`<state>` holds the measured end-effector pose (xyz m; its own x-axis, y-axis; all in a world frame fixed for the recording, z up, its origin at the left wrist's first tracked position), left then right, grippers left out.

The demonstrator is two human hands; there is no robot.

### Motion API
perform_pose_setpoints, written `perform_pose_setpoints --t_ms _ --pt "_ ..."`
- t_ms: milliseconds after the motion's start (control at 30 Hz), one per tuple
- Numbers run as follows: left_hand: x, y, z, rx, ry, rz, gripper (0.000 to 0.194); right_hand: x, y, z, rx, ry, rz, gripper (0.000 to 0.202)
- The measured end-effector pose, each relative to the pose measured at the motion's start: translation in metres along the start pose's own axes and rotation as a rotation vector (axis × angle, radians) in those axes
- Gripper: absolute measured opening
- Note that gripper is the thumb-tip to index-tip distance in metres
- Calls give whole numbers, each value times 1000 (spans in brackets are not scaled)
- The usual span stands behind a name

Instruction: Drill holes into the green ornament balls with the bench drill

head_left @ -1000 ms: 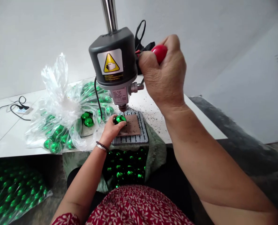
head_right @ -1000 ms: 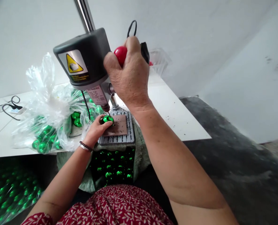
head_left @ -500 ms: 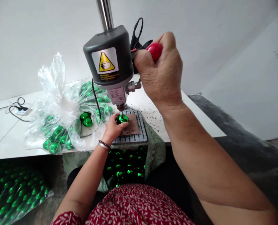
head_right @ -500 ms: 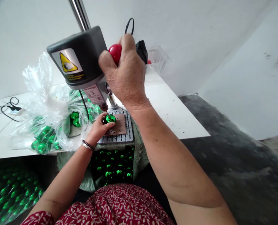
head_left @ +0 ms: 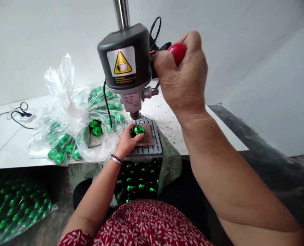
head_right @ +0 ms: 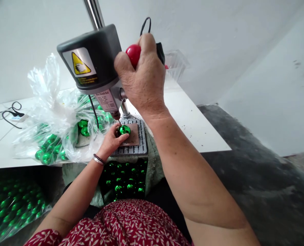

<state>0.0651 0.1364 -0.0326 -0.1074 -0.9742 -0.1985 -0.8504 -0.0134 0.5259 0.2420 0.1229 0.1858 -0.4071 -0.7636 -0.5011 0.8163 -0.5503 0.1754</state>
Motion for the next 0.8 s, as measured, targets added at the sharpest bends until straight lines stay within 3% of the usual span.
perform_pose_setpoints --t_ms 300,467,600,800 --pt "-18 9 6 246 198 114 52 -1 0 2 40 -9 15 34" --pt "-18 8 10 252 187 106 52 -1 0 1 48 -13 14 35" --pt "-20 6 9 146 86 139 43 0 0 1 38 -8 15 34" --pt "-3 4 4 -50 53 104 65 0 0 2 26 -8 13 34"
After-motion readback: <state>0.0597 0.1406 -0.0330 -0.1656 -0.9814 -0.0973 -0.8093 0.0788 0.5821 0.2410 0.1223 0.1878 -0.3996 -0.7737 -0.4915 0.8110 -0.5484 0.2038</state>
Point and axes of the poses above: each hand's wrist, its own x-axis away from the middle knuckle, its own y-axis out of the back of the hand, z = x × y, the point moved 7 cm from there along -x, towards the middle knuckle, and after that the axes turned 7 degrees about -y, right-handed, at the moved point
